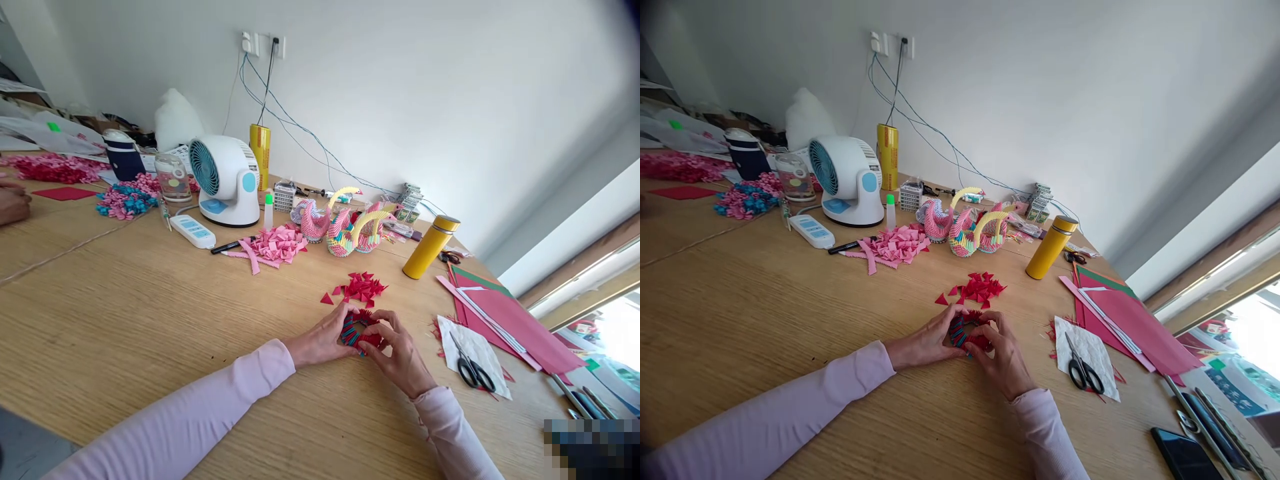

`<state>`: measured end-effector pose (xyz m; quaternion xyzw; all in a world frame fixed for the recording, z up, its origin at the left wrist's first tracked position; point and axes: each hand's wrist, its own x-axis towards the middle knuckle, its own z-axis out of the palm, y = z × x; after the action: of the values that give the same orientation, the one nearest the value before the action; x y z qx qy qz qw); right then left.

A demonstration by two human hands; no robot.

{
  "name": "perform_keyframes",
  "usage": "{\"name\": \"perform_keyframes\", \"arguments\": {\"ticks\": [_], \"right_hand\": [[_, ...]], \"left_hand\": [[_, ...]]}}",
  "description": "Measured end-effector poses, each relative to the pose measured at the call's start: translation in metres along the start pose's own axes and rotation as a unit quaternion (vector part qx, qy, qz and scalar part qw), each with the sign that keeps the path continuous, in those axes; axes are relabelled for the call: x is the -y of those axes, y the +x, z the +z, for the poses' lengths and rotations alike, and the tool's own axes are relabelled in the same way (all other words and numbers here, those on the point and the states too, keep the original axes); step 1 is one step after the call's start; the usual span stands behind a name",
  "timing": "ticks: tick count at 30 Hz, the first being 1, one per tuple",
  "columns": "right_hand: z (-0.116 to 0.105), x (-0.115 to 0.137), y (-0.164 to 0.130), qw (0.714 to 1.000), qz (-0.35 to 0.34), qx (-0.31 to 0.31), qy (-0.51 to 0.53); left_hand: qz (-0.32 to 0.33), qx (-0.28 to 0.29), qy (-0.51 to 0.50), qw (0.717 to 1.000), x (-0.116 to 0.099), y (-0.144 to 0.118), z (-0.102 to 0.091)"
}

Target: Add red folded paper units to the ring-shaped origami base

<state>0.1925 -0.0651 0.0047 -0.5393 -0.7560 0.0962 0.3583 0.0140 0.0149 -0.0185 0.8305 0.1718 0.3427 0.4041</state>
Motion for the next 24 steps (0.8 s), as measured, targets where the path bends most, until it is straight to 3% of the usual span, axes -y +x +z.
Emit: {"name": "perform_keyframes", "arguments": {"ticks": [7,13,24], "right_hand": [[-0.0035,0.0001,0.0003,0.999,0.012,0.02,-0.044],[-0.0007,-0.0033,-0.0001,0.999,0.029,0.04,-0.017],[0.0021,-0.0039,-0.0012,0.999,0.012,0.029,-0.03]], "left_hand": [[-0.002,-0.005,-0.008,1.0,-0.0016,0.0008,0.0008],[0.007,0.007,0.008,1.0,-0.0022,0.0004,-0.0005],[0.006,-0.003,0.006,1.0,0.003,0.0002,0.0021]]}}
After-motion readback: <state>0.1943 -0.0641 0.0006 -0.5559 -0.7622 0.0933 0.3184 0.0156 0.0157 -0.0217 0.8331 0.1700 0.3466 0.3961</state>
